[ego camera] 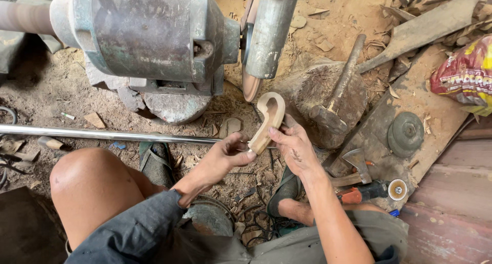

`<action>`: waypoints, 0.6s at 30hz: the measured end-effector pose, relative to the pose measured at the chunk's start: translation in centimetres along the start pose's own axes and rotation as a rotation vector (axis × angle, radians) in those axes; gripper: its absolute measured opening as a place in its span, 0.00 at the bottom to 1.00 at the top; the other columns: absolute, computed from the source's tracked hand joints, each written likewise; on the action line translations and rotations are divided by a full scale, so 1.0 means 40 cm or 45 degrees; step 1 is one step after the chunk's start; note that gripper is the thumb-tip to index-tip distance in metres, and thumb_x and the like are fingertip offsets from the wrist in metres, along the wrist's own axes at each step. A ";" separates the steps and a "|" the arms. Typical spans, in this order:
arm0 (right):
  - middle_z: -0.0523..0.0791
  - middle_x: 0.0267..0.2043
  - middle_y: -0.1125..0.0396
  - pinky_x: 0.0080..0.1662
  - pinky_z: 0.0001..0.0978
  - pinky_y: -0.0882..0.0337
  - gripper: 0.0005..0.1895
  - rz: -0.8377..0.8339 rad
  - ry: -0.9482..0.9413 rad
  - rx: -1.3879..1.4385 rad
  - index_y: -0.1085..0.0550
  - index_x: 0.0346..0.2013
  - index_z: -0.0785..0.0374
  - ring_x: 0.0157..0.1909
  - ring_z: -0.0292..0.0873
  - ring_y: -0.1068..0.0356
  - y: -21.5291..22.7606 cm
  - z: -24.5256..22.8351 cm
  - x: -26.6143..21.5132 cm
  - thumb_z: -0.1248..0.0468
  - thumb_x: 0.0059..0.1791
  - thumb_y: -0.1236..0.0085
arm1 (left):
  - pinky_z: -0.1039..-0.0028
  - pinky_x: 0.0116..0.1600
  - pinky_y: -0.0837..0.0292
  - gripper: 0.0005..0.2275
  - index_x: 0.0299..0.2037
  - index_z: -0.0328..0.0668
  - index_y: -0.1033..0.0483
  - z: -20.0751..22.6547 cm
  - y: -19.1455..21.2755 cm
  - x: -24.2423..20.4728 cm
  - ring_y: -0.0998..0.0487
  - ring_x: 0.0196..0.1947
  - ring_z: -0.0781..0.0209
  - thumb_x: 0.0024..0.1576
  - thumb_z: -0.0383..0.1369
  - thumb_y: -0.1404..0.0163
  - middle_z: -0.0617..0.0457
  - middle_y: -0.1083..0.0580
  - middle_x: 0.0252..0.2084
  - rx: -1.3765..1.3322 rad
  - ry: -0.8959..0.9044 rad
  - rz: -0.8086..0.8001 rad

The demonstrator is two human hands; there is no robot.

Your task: The person uses an angle grinder to smooth a small wooden piece, then switches to a bench grinder to further shape and finish the same piece. The person repeatedly rotates the wood against the grinding wheels to refine its surface.

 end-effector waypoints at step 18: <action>0.52 0.61 0.32 0.64 0.45 0.37 0.40 0.049 0.180 0.041 0.39 0.69 0.71 0.62 0.49 0.35 -0.041 -0.056 0.133 0.57 0.47 0.37 | 0.69 0.51 0.27 0.13 0.51 0.37 0.24 0.038 -0.075 0.017 0.22 0.38 0.61 0.56 0.27 0.42 0.52 0.22 0.38 -0.907 -0.122 -0.072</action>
Point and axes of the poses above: each hand's wrist, its own x-axis towards the middle knuckle, its own y-axis out of the back of the hand, z = x × y, the point moved 7 cm from there along x, towards the middle knuckle
